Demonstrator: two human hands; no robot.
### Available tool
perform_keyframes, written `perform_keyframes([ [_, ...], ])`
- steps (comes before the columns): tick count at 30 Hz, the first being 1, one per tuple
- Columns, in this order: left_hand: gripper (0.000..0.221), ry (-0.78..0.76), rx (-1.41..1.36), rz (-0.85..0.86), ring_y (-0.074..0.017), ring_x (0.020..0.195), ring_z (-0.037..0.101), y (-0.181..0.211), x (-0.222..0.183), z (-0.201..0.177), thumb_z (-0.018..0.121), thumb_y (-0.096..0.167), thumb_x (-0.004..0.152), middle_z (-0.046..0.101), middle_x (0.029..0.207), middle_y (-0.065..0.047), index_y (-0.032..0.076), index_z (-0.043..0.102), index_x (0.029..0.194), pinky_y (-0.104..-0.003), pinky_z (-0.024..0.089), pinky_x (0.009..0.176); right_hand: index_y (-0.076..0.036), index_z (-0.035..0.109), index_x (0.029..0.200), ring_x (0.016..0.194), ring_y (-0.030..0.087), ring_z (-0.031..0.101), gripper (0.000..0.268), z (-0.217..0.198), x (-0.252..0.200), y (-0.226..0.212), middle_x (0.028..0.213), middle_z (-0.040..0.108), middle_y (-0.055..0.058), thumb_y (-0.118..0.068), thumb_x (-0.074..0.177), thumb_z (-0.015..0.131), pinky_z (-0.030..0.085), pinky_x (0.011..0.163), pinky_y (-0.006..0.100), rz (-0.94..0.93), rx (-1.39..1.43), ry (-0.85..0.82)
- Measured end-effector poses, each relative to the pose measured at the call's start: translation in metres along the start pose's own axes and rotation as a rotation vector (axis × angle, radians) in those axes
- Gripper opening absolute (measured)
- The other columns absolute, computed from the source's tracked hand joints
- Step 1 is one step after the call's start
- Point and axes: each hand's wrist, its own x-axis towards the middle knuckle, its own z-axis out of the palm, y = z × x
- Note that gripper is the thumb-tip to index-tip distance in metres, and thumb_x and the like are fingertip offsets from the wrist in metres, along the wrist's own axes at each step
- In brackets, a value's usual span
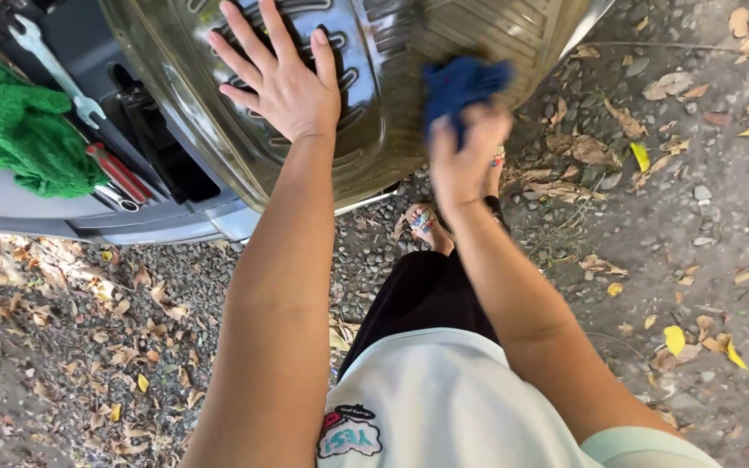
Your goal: Cleaning a large plastic car component, likely a headlight cover, using a blue microfiber cloth.
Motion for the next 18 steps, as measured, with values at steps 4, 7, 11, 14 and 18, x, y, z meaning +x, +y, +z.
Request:
perform_keyframes([
  [4, 0.069, -0.001, -0.003, 0.022, -0.033, 0.171, -0.006, -0.003, -0.004, 0.0, 0.025, 0.073, 0.115, -0.006, 0.18, 0.002, 0.036, 0.02, 0.173, -0.074, 0.027, 0.133, -0.02, 0.064, 0.1, 0.106, 0.035, 0.052, 0.024, 0.024, -0.057, -0.004, 0.106, 0.058, 0.011, -0.04, 0.087, 0.071, 0.04, 0.085, 0.049, -0.66, -0.168, -0.359],
  [7, 0.067, 0.045, -0.006, 0.027, -0.0324, 0.172, -0.005, -0.002, -0.001, 0.004, 0.024, 0.073, 0.116, -0.006, 0.181, 0.003, 0.038, 0.014, 0.173, -0.072, 0.028, 0.135, -0.019, 0.065, 0.104, 0.106, 0.035, 0.054, 0.027, 0.01, -0.027, 0.033, 0.115, 0.056, 0.015, -0.041, 0.089, 0.069, 0.044, 0.085, 0.05, -0.747, -0.203, -0.322],
  [11, 0.067, 0.03, -0.045, 0.019, -0.033, 0.173, -0.007, -0.004, -0.002, 0.006, 0.029, 0.071, 0.12, -0.01, 0.182, 0.003, 0.04, 0.006, 0.174, -0.072, 0.025, 0.135, -0.01, 0.056, 0.088, 0.096, 0.021, 0.05, 0.027, -0.034, 0.04, 0.044, 0.097, 0.055, 0.003, 0.016, 0.081, 0.049, 0.04, 0.092, 0.034, -0.019, -0.044, 0.137],
  [14, 0.07, -0.01, 0.022, 0.009, -0.0343, 0.172, -0.008, -0.002, -0.001, 0.005, 0.033, 0.072, 0.12, -0.012, 0.181, 0.002, 0.038, 0.004, 0.174, -0.071, 0.026, 0.134, -0.018, 0.002, 0.163, 0.155, 0.04, 0.024, 0.084, -0.024, 0.028, 0.063, 0.168, 0.024, 0.025, -0.043, 0.1, 0.053, 0.018, 0.123, 0.062, 0.862, 0.717, 0.15],
  [18, 0.068, -0.011, -0.037, 0.015, -0.0337, 0.171, -0.01, -0.004, 0.001, 0.002, 0.026, 0.072, 0.118, -0.008, 0.181, 0.003, 0.039, 0.006, 0.174, -0.072, 0.022, 0.134, -0.008, 0.018, 0.161, 0.148, 0.025, 0.039, 0.09, 0.013, -0.073, 0.021, 0.162, 0.038, 0.015, -0.048, 0.096, 0.065, 0.03, 0.125, 0.038, 0.715, 0.74, 0.077],
])
